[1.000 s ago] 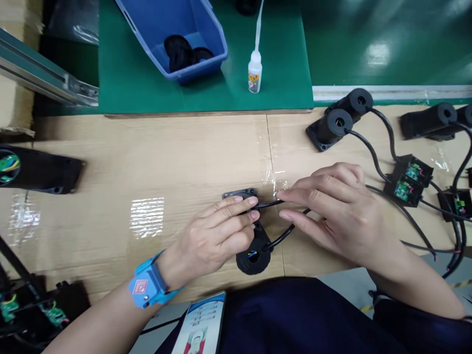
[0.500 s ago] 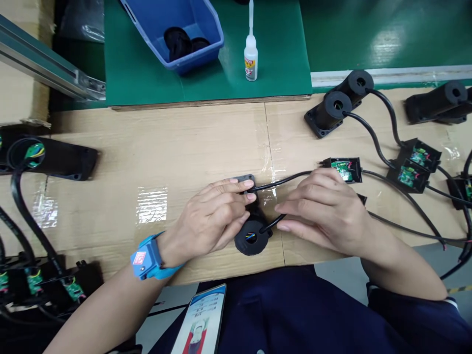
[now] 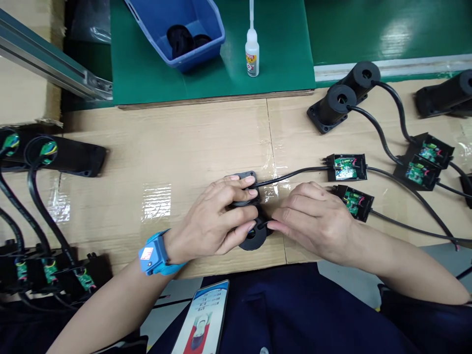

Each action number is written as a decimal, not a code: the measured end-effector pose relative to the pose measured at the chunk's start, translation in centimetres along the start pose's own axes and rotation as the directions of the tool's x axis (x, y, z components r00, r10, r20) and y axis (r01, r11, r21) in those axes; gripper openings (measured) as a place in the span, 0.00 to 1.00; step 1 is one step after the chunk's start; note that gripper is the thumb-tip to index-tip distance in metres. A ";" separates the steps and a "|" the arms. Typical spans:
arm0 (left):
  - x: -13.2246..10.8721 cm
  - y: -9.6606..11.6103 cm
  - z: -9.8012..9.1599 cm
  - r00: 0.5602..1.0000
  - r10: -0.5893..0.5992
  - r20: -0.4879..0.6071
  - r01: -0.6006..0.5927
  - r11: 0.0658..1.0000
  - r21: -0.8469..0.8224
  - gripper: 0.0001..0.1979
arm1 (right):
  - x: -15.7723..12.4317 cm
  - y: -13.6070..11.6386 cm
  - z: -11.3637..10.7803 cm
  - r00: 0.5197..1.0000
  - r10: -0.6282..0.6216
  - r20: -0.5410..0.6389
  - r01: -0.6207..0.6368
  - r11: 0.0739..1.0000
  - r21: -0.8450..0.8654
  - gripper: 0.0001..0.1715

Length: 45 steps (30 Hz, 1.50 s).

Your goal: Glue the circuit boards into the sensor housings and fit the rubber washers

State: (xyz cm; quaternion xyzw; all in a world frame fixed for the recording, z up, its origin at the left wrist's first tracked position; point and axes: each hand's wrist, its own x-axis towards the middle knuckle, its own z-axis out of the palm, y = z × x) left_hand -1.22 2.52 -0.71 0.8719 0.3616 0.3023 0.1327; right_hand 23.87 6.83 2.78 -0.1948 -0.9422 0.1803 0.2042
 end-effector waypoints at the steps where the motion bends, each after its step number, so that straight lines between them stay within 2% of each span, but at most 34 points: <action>1: 0.0 0.0 0.0 1.000 0.007 0.007 -0.007 1.000 0.010 0.08 | 0.0 0.0 0.0 1.000 -0.002 -0.007 0.002 1.000 -0.009 0.15; 5: 0.1 0.0 -0.2 1.000 0.016 0.022 -0.017 0.999 0.027 0.09 | -0.1 -0.2 -0.2 0.995 -0.016 -0.103 0.009 0.998 -0.064 0.08; 8: 0.2 0.0 -0.3 1.000 0.007 0.029 -0.008 1.000 0.018 0.09 | -0.6 -1.1 -0.3 0.971 -0.134 -0.199 0.113 0.987 -0.116 0.13; 11: 0.2 0.0 -0.3 1.000 0.005 0.029 -0.005 1.000 0.005 0.08 | -0.9 -2.2 -0.1 0.943 -0.293 -0.159 0.263 0.947 -0.184 0.14; 13: 0.2 0.0 -0.4 1.000 0.002 0.026 -0.003 1.000 0.006 0.08 | -1.0 -2.6 0.1 0.932 -0.340 -0.124 0.301 0.919 -0.255 0.12; 16: 0.2 0.1 -0.4 0.999 -0.002 0.035 0.002 1.000 0.017 0.08 | -1.0 -2.8 0.4 0.914 -0.384 -0.132 0.326 0.888 -0.325 0.12; 25: 0.2 0.1 -0.5 0.999 -0.010 0.051 0.009 0.999 0.035 0.08 | -0.9 -2.6 0.7 0.930 -0.334 -0.155 0.264 0.898 -0.353 0.12; 32: 0.1 -0.1 -0.5 0.998 0.041 0.052 -0.041 0.999 -0.004 0.10 | -1.5 -2.6 0.7 0.953 -0.268 -0.144 0.222 0.935 -0.275 0.08; 35: 0.0 -0.1 -0.4 0.998 0.020 0.055 -0.020 1.000 -0.013 0.08 | -1.5 -2.7 1.1 0.933 -0.288 -0.214 0.225 0.934 -0.277 0.03; 37: 0.0 -0.1 -0.3 0.998 0.002 0.055 -0.001 1.000 -0.016 0.07 | -1.5 -2.7 1.4 0.922 -0.306 -0.236 0.235 0.929 -0.286 0.06; 39: -0.1 -0.1 -0.2 0.999 0.002 0.036 -0.001 1.000 -0.019 0.05 | -1.3 -2.7 1.5 0.918 -0.326 -0.225 0.259 0.924 -0.282 0.08; 45: -0.1 -0.1 -0.1 1.000 -0.006 0.016 0.007 1.000 -0.018 0.04 | -0.9 -2.3 0.7 0.917 -0.373 -0.140 0.325 0.903 -0.280 0.06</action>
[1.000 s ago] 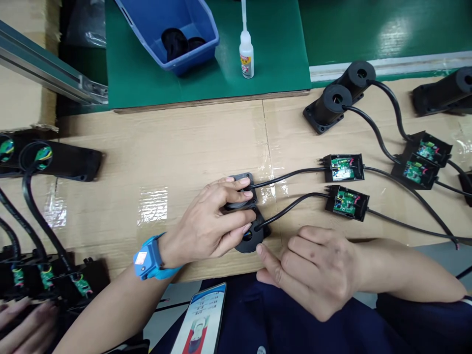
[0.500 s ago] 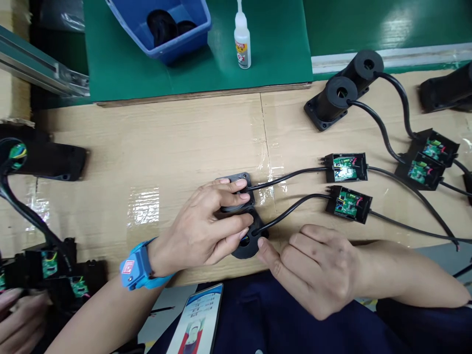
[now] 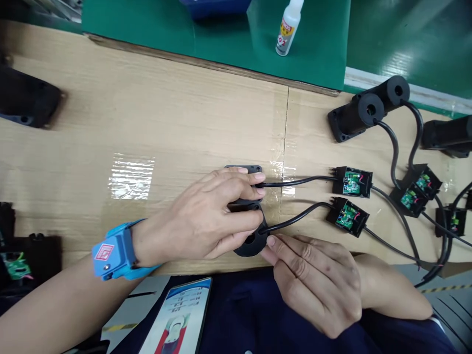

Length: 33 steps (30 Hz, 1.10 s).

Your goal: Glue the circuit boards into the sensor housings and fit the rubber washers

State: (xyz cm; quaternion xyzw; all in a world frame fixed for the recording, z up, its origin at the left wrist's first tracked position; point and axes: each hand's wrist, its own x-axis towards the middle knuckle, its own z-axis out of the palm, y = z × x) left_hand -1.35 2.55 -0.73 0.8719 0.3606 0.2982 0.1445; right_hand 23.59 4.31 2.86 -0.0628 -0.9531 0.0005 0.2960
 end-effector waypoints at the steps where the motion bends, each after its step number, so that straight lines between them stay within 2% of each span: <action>1: 0.0 0.0 0.0 1.000 -0.003 0.003 0.003 1.000 -0.003 0.04 | 0.1 0.1 -0.1 1.000 -0.012 0.019 0.012 1.000 -0.001 0.06; 8: -0.1 0.0 0.1 1.000 -0.008 -0.012 0.008 1.000 -0.007 0.05 | -0.1 0.1 -0.2 0.996 -0.048 0.080 0.051 0.998 -0.028 0.06; 13: -0.2 -0.1 0.0 1.000 0.020 0.008 -0.020 1.000 -0.016 0.02 | -0.2 -0.1 -0.1 0.995 -0.001 0.103 0.003 1.000 -0.015 0.05; 19: -0.1 0.0 0.0 1.000 0.006 0.008 -0.006 1.000 -0.011 0.02 | -0.2 0.0 0.0 0.997 -0.013 0.071 0.014 1.000 -0.014 0.04; 22: -0.1 0.1 0.0 1.000 -0.008 0.008 0.008 1.000 -0.009 0.03 | -0.2 -0.1 -0.1 0.995 0.015 0.097 -0.014 1.000 -0.008 0.04; 27: 0.0 0.0 0.0 1.000 -0.005 0.006 0.005 1.000 0.014 0.03 | -0.1 0.3 -0.6 0.991 0.041 0.126 -0.034 0.998 -0.060 0.08; 33: 0.1 -0.2 -0.1 1.000 0.024 -0.004 -0.024 1.000 0.012 0.03 | -0.2 0.2 -0.3 1.000 -0.006 0.022 0.007 0.997 -0.074 0.11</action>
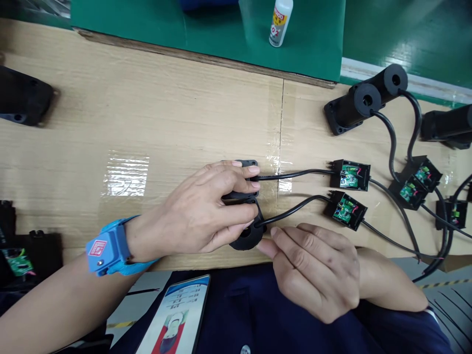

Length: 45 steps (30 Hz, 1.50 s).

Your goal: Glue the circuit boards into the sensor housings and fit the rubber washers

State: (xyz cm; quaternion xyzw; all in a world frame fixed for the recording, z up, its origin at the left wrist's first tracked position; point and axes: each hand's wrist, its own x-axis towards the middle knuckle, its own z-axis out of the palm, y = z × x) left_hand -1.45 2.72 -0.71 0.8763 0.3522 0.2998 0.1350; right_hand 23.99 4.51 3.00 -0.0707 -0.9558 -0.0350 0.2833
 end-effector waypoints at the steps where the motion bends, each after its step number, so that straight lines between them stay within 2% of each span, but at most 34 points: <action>1: 0.0 0.0 0.0 1.000 -0.010 0.002 0.010 1.000 -0.014 0.03 | -0.1 -0.2 0.1 1.000 0.008 -0.013 -0.008 1.000 0.009 0.11; 4: -0.1 0.0 -0.1 0.999 -0.039 0.006 0.039 0.998 -0.043 0.05 | -0.1 -0.5 0.4 0.999 0.047 -0.005 -0.047 0.998 0.052 0.11; 9: 0.3 0.2 -0.4 1.000 -0.021 -0.012 0.021 1.000 -0.009 0.10 | 0.3 -0.2 0.1 0.997 0.076 0.033 -0.080 0.986 0.145 0.08; 12: 0.4 0.3 -0.3 0.999 -0.027 -0.024 0.026 1.000 -0.009 0.11 | 0.4 -0.1 -0.1 0.992 0.121 0.047 -0.127 0.981 0.148 0.12; 16: 0.0 0.3 -0.2 0.994 -0.024 -0.108 0.021 0.999 -0.030 0.12 | 0.3 0.0 -0.3 0.989 0.143 0.030 -0.145 0.981 0.126 0.13; 20: -0.5 -0.1 -0.7 0.965 -0.098 -0.242 0.139 0.977 0.160 0.09 | 0.0 -0.1 -0.5 0.989 0.148 0.007 -0.148 0.981 0.127 0.11; 23: -0.5 -0.7 -0.9 0.961 -0.145 -0.236 0.197 0.957 0.212 0.15 | -0.3 -0.3 -0.4 0.988 0.156 0.012 -0.156 0.978 0.139 0.10; 26: -0.4 -1.2 -0.4 0.967 -0.215 -0.136 0.223 0.974 0.046 0.24 | -0.4 -0.2 -0.3 0.984 0.176 -0.007 -0.173 0.974 0.145 0.09; 29: -0.1 -1.3 0.2 0.952 -0.304 -0.016 0.297 0.939 -0.173 0.22 | -0.4 0.2 -0.3 0.980 0.198 -0.016 -0.193 0.971 0.138 0.10; 31: 0.1 -1.2 0.4 0.921 -0.389 0.003 0.369 0.871 -0.326 0.17 | -0.3 0.5 -0.4 0.976 0.218 -0.027 -0.213 0.968 0.136 0.09; 35: 0.8 -0.8 0.2 0.819 -0.573 0.042 0.494 0.665 -0.559 0.11 | 0.0 0.9 -0.5 0.963 0.269 -0.031 -0.262 0.954 0.144 0.08; 37: 1.1 -0.6 0.0 0.796 -0.597 0.094 0.507 0.575 -0.643 0.11 | 0.1 0.9 -0.5 0.965 0.260 -0.018 -0.255 0.957 0.136 0.10; 40: 1.6 -0.4 -0.3 0.788 -0.593 0.167 0.509 0.474 -0.718 0.12 | 0.1 1.0 -0.5 0.965 0.257 -0.054 -0.249 0.961 0.123 0.11; 45: 2.5 0.2 -0.9 0.785 -0.581 0.213 0.511 0.413 -0.754 0.14 | 0.3 1.1 -0.4 0.959 0.267 -0.097 -0.255 0.959 0.125 0.13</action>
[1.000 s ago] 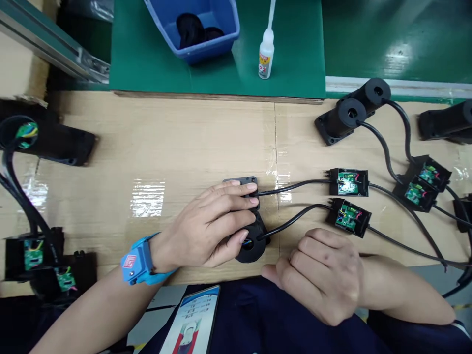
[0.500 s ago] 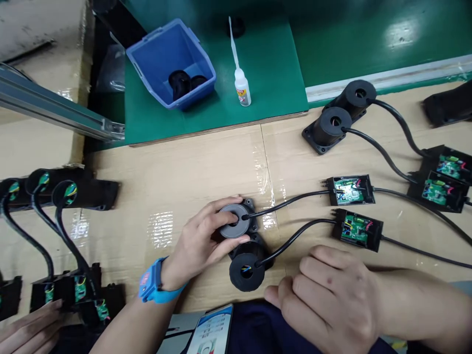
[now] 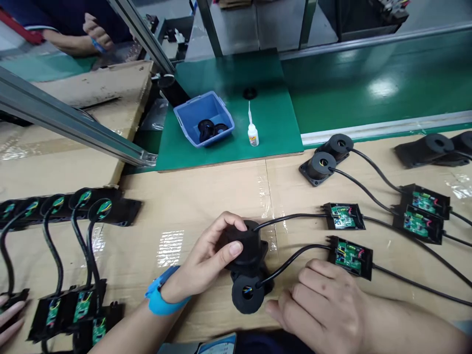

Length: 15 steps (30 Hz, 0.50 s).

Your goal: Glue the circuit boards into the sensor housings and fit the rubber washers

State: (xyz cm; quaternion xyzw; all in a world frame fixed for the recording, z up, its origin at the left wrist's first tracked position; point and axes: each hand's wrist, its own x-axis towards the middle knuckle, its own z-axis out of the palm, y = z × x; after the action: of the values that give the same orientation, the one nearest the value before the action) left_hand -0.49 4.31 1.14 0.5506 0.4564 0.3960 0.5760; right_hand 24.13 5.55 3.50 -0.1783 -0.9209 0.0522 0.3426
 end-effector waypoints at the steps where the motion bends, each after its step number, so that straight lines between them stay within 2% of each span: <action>1: 0.0 0.2 0.1 1.000 -0.001 0.006 0.001 1.000 -0.011 0.14 | 0.0 0.0 0.0 1.000 0.004 -0.004 -0.004 1.000 -0.002 0.14; 9: 0.2 0.9 0.9 0.998 0.051 0.023 -0.052 0.998 0.018 0.15 | 0.1 -0.1 0.2 1.000 -0.020 -0.017 0.019 0.999 -0.040 0.18; 15: -0.1 1.5 2.2 0.986 0.122 -0.111 -0.105 0.984 0.146 0.18 | 0.0 -0.2 0.2 1.000 -0.013 -0.005 0.013 0.999 -0.039 0.17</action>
State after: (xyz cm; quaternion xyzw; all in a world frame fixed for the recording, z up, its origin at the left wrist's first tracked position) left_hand 1.69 3.70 2.60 0.5899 0.4844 0.4276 0.4843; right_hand 23.89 5.37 3.38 -0.1791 -0.9221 0.0316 0.3416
